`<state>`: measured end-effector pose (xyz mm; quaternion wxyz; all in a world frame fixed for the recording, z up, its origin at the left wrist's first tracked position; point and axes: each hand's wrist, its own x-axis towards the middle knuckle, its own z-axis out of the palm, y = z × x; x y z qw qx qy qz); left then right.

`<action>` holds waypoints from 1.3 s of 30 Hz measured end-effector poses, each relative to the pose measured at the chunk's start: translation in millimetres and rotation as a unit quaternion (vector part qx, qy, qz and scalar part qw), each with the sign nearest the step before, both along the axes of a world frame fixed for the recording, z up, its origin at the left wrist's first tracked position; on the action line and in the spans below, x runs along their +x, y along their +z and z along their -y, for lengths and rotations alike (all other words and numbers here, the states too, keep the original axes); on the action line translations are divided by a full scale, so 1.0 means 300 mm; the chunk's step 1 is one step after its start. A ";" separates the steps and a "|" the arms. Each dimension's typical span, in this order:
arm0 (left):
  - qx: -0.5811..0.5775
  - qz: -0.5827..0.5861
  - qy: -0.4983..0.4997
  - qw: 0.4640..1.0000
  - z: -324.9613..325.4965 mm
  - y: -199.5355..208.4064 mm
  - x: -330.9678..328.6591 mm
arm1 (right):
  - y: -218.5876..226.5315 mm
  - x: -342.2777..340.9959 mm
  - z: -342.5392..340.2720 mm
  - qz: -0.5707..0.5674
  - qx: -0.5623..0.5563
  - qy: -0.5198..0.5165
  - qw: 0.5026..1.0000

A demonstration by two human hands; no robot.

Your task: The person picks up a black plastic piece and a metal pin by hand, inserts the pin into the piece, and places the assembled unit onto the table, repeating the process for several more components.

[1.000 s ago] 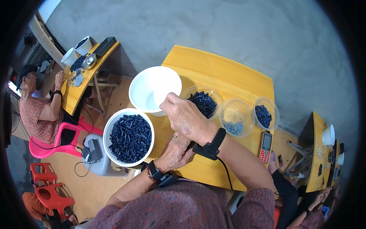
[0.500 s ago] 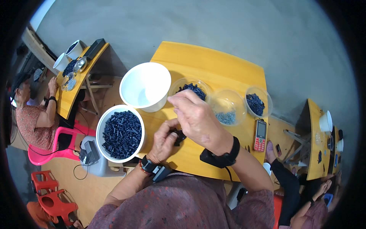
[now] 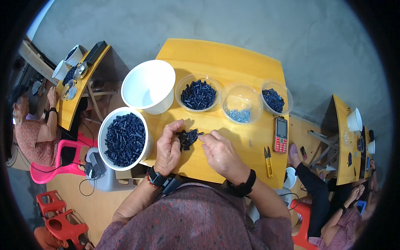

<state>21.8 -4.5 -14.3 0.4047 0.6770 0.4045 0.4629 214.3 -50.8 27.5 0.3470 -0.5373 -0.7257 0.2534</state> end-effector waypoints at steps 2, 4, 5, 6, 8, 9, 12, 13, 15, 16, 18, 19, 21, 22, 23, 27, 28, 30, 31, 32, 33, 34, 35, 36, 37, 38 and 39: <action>0.056 -0.046 0.019 0.997 0.021 0.000 0.005 | 0.004 -0.029 0.002 0.011 -0.002 0.011 1.000; 0.107 -0.100 0.038 0.989 0.046 0.002 0.003 | -0.016 -0.043 -0.006 0.025 -0.002 0.023 0.999; 0.107 -0.101 0.040 0.988 0.059 0.005 -0.002 | -0.023 -0.047 -0.009 0.040 -0.001 0.033 0.999; 0.105 -0.129 0.038 0.985 0.070 0.009 -0.008 | -0.024 -0.050 -0.011 0.040 -0.001 0.035 0.999; 0.102 -0.157 0.037 0.982 0.088 0.018 -0.019 | -0.025 -0.055 -0.014 0.074 0.011 0.040 0.996; 0.102 -0.194 0.030 0.975 0.097 0.022 -0.026 | -0.032 -0.053 -0.012 0.073 0.011 0.041 0.996; 0.111 -0.250 0.021 0.962 0.115 0.029 -0.037 | -0.050 -0.042 -0.001 0.106 0.024 0.066 0.992; 0.121 -0.270 0.017 0.955 0.121 0.031 -0.041 | -0.051 -0.041 0.002 0.096 0.039 0.065 0.993; 0.120 -0.277 0.016 0.953 0.133 0.039 -0.050 | -0.051 -0.036 0.010 0.086 0.053 0.064 0.993; 0.120 -0.283 0.014 0.951 0.137 0.040 -0.056 | -0.046 -0.033 0.015 0.067 0.031 0.054 0.996; 0.113 -0.280 0.012 0.953 0.147 0.039 -0.073 | -0.035 -0.029 0.028 0.049 0.008 0.043 0.998; 0.106 -0.277 0.011 0.955 0.152 0.037 -0.079 | -0.029 -0.028 0.035 0.057 0.009 0.043 0.997; 0.111 -0.287 0.013 0.952 0.156 0.035 -0.082 | -0.024 -0.029 0.045 0.066 0.010 0.043 0.997; 0.116 -0.297 0.016 0.948 0.157 0.033 -0.082 | -0.023 -0.031 0.048 0.091 0.020 0.054 0.994; 0.116 -0.296 0.015 0.948 0.158 0.029 -0.081 | -0.024 -0.032 0.051 0.117 0.030 0.065 0.991; 0.132 -0.318 0.020 0.939 0.157 0.011 -0.079 | -0.047 -0.028 0.048 0.117 0.042 0.060 0.990; 0.135 -0.315 0.023 0.939 0.156 0.007 -0.079 | -0.055 -0.022 0.047 0.079 0.039 0.054 0.995; 0.139 -0.307 0.025 0.941 0.155 0.000 -0.084 | -0.057 -0.013 0.047 0.042 0.035 0.049 0.997; 0.144 -0.302 0.029 0.942 0.154 -0.003 -0.087 | -0.050 -0.010 0.046 0.024 0.045 0.026 0.998; 0.143 -0.301 0.029 0.942 0.155 -0.003 -0.086 | -0.047 -0.007 0.046 0.006 0.055 0.004 0.998; 0.146 -0.311 0.029 0.939 0.153 0.005 -0.082 | -0.049 -0.003 0.043 0.007 0.055 0.003 0.998; 0.150 -0.321 0.029 0.935 0.153 0.012 -0.078 | -0.052 0.000 0.040 0.002 0.048 -0.010 0.999; 0.150 -0.320 0.028 0.935 0.155 0.018 -0.076 | -0.053 0.001 0.038 -0.003 0.040 -0.022 0.999; 0.145 -0.329 0.025 0.933 0.157 0.023 -0.074 | -0.048 -0.004 0.035 0.000 0.041 -0.023 0.999; 0.139 -0.338 0.022 0.931 0.157 0.024 -0.074 | -0.039 -0.013 0.032 0.003 0.038 -0.022 0.999; 0.140 -0.336 0.023 0.931 0.156 0.021 -0.075 | -0.034 -0.021 0.028 0.006 0.034 -0.021 0.999; 0.143 -0.341 0.021 0.929 0.158 0.017 -0.078 | -0.033 -0.027 0.023 0.008 0.034 -0.021 0.999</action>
